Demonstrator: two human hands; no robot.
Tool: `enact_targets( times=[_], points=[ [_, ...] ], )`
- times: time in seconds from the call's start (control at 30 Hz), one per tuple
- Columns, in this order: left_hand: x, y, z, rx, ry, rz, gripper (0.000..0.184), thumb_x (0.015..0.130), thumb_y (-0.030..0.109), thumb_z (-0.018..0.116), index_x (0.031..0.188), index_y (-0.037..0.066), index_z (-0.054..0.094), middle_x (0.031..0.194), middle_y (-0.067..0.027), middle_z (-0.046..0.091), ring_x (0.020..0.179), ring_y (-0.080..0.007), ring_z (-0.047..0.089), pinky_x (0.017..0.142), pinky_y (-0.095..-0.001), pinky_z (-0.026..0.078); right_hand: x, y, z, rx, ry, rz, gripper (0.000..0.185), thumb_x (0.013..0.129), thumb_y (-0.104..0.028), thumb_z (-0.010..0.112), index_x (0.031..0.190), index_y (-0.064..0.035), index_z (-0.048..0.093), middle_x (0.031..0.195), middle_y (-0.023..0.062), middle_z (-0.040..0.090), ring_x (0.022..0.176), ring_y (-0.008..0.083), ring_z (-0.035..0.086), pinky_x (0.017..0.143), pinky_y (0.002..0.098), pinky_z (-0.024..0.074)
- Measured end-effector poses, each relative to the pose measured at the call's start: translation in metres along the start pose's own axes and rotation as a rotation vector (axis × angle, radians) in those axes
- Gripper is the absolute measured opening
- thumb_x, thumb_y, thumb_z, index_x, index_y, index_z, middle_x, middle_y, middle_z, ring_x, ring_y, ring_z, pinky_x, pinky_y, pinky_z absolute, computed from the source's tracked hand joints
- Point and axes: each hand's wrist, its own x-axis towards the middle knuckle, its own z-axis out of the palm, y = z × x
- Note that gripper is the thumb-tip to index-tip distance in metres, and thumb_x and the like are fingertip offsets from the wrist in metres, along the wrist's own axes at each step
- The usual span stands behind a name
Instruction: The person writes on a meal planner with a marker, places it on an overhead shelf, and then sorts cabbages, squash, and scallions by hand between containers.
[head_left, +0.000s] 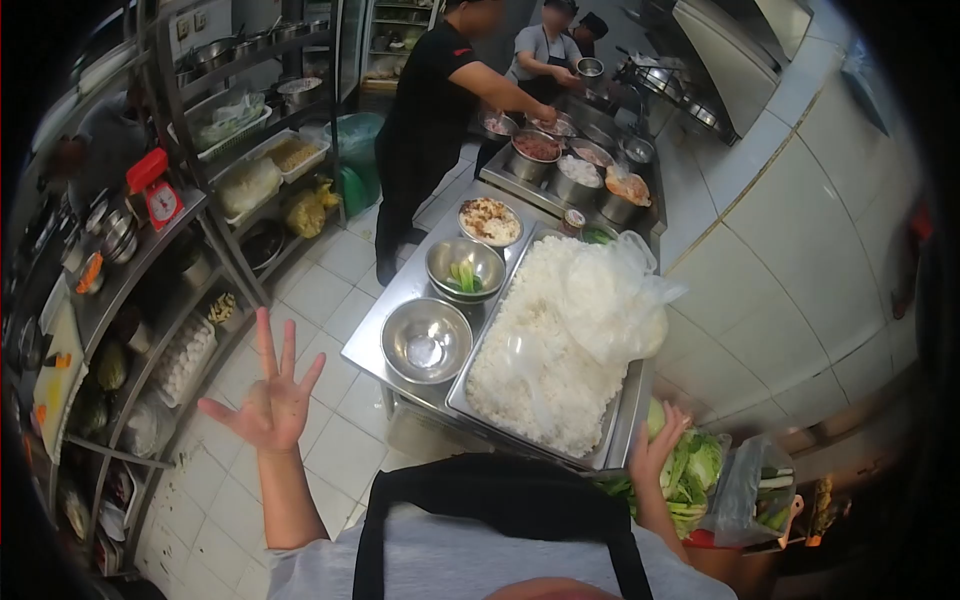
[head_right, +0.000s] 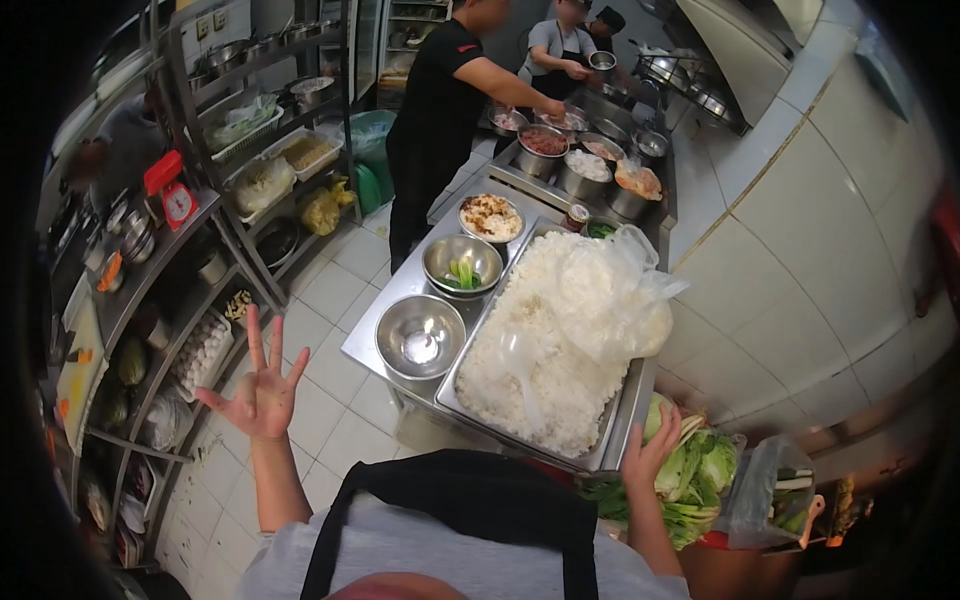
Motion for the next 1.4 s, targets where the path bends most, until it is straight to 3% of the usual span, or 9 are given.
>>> enact_targets(
  times=[0.27, 0.43, 0.5, 0.63, 0.73, 0.93, 1.07, 1.27, 1.4],
  points=[
    [0.048, -0.004, -0.022, -0.014, -0.04, -0.038, 0.077, 0.074, 0.08, 0.038, 0.049, 0.01, 0.057, 0.154, 0.0017, -0.008, 0.142, -0.0266, -0.007, 0.108, -0.0589, 0.008, -0.01, 0.004, 0.022, 0.031, 0.036, 0.046, 0.051, 0.086, -0.023, 0.053, 0.13, -0.0011, 0.04, 0.133, 0.0244, 0.035, 0.124, 0.0392, 0.032, 0.105, 0.0454, 0.0223],
    [0.035, -0.011, -0.092, -0.012, -0.358, -0.569, 0.081, 0.075, 0.078, 0.042, 0.08, -0.001, 0.059, 0.125, -0.0299, 0.049, 0.106, -0.0484, 0.054, 0.096, -0.0619, 0.034, -0.012, 0.0, 0.026, -0.011, 0.116, 0.067, 0.051, 0.082, -0.021, 0.055, 0.127, -0.0002, 0.043, 0.13, 0.0221, 0.042, 0.122, 0.0384, 0.037, 0.104, 0.0458, 0.0248],
    [0.018, -0.027, -0.104, 0.051, -0.313, -0.745, 0.084, 0.074, 0.078, 0.043, 0.088, -0.004, 0.057, 0.099, -0.0286, 0.062, 0.081, -0.0461, 0.063, 0.085, -0.0568, 0.045, -0.017, 0.009, 0.03, -0.025, 0.149, 0.115, 0.051, 0.081, -0.019, 0.056, 0.127, -0.0012, 0.044, 0.13, 0.0217, 0.042, 0.122, 0.0378, 0.037, 0.104, 0.0459, 0.025],
    [-0.032, -0.056, -0.158, 0.468, -0.041, -1.474, 0.057, 0.086, 0.054, 0.049, 0.09, -0.002, 0.06, 0.097, -0.0252, 0.065, 0.085, -0.0317, 0.066, 0.075, -0.0401, 0.053, -0.015, -0.001, 0.021, -0.017, 0.2, 0.131, 0.054, 0.074, -0.019, 0.066, 0.124, -0.0062, 0.049, 0.13, 0.0175, 0.043, 0.121, 0.036, 0.039, 0.102, 0.045, 0.0285],
    [-0.06, -0.091, -0.168, 1.582, -0.987, -1.749, 0.037, 0.092, 0.032, 0.047, 0.103, -0.002, 0.058, 0.102, -0.0145, 0.062, 0.098, -0.0249, 0.058, 0.091, -0.0323, 0.041, -0.019, -0.003, 0.014, 0.036, 0.263, 0.106, 0.055, 0.071, -0.024, 0.07, 0.121, -0.0084, 0.051, 0.129, 0.0137, 0.044, 0.119, 0.0336, 0.042, 0.1, 0.0435, 0.0293],
    [-0.117, -0.149, -0.16, 1.586, -1.012, -1.893, 0.036, 0.091, 0.032, 0.048, 0.104, -0.001, 0.058, 0.098, -0.0128, 0.063, 0.094, -0.0235, 0.059, 0.085, -0.0317, 0.043, -0.053, 0.04, -0.003, 0.374, 0.385, 0.157, 0.051, 0.084, -0.03, 0.063, 0.125, -0.0072, 0.044, 0.128, 0.02, 0.037, 0.12, 0.0368, 0.037, 0.102, 0.0432, 0.0295],
    [-0.147, -0.203, -0.124, 1.582, -0.92, -1.897, 0.036, 0.091, 0.032, 0.049, 0.105, 0.001, 0.058, 0.096, -0.0117, 0.063, 0.091, -0.0226, 0.059, 0.082, -0.0314, 0.044, -0.144, 0.108, -0.054, 0.371, 0.138, 0.26, 0.046, 0.084, -0.028, 0.062, 0.121, -0.0071, 0.046, 0.125, 0.02, 0.041, 0.117, 0.0363, 0.042, 0.098, 0.041, 0.036],
    [-0.217, -0.273, -0.06, 1.607, -0.867, -1.921, 0.036, 0.09, 0.033, 0.05, 0.107, 0.003, 0.059, 0.092, -0.01, 0.063, 0.087, -0.0213, 0.06, 0.076, -0.0308, 0.045, -0.389, 0.251, -0.14, 0.109, -1.097, 0.791, 0.049, 0.076, -0.043, 0.063, 0.108, -0.0062, 0.061, 0.104, 0.0207, 0.062, 0.099, 0.0364, 0.06, 0.085, 0.0437, 0.0472],
    [-0.263, -0.318, -0.024, 1.595, -0.959, -1.954, 0.035, 0.09, 0.033, 0.05, 0.108, 0.004, 0.059, 0.09, -0.0088, 0.063, 0.084, -0.0204, 0.061, 0.072, -0.0304, 0.046, -0.48, 0.304, -0.184, 0.293, -0.877, 0.904, 0.049, 0.078, -0.033, 0.064, 0.118, -0.0065, 0.055, 0.104, 0.0216, 0.061, 0.098, 0.0375, 0.058, 0.085, 0.0432, 0.0462]
  ],
)
